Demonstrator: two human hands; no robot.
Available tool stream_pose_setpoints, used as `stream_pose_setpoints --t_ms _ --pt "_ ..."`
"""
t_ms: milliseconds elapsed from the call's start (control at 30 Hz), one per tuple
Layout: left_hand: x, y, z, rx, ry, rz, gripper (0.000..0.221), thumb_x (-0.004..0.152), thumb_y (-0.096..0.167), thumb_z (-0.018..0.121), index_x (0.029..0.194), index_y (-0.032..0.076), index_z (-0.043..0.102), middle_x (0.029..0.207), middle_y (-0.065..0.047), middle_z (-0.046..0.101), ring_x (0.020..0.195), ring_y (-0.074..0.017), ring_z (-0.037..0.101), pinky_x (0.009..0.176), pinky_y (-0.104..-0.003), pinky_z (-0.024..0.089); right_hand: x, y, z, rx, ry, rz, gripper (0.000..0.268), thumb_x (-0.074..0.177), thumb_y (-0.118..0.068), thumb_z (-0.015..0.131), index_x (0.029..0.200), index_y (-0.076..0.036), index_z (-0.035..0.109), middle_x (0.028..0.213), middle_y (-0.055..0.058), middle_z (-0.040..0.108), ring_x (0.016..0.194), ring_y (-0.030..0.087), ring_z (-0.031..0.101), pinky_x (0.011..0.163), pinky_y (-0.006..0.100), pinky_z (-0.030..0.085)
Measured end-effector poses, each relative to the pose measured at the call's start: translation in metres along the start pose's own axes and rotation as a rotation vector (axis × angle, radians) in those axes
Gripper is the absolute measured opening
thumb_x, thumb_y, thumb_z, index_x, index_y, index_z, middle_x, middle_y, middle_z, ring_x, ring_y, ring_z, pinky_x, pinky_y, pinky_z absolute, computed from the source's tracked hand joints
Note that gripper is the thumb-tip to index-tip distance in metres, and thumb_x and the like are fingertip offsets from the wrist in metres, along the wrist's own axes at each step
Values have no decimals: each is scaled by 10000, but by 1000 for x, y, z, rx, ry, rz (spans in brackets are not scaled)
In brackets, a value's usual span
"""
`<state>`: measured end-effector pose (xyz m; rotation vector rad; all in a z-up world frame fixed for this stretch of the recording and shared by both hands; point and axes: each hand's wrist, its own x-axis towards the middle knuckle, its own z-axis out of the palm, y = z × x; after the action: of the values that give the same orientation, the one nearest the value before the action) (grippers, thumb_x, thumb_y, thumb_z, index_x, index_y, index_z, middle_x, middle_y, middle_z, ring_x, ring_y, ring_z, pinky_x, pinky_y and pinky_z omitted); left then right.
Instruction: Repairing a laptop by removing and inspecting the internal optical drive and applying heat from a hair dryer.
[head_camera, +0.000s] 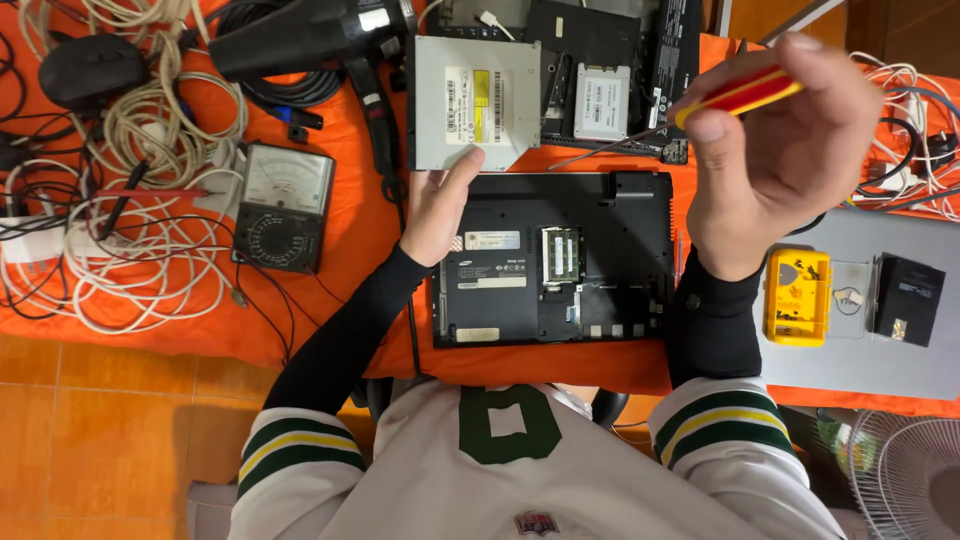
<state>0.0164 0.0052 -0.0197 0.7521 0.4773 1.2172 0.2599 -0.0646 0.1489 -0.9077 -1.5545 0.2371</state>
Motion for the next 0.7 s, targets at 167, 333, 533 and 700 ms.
stream_pose_setpoints --t_ms 167,333,533,700 --pt "-4 6 7 152 1 6 455 1026 205 684 1400 -1 529 1366 -138 606 1279 -160 592 1119 -312 479 -6 11 -2 26 -51 57 413 1176 -60 754 1459 -119 460 1096 163 624 844 241 644 743 309 523" --pt "-9 5 2 276 -43 51 413 1058 211 687 1381 -23 582 1290 -141 661 1203 -170 630 1081 -337 504 -12 19 6 72 -90 97 415 1170 -57 758 1453 -117 461 1101 162 621 841 242 645 740 309 525" --pt "-11 7 5 224 -56 30 377 1050 210 704 1337 -14 606 1251 -112 679 1181 -163 648 1075 -327 514 -19 31 9 79 -88 111 417 1163 -53 763 1446 -114 462 1108 161 619 838 243 646 736 309 527" --pt "-11 5 3 221 -56 32 399 1048 226 719 1350 -8 601 1273 -105 672 1202 -154 642 1089 -318 509 -40 61 12 83 -93 107 419 1157 -51 767 1440 -111 463 1113 160 617 836 244 646 734 309 528"
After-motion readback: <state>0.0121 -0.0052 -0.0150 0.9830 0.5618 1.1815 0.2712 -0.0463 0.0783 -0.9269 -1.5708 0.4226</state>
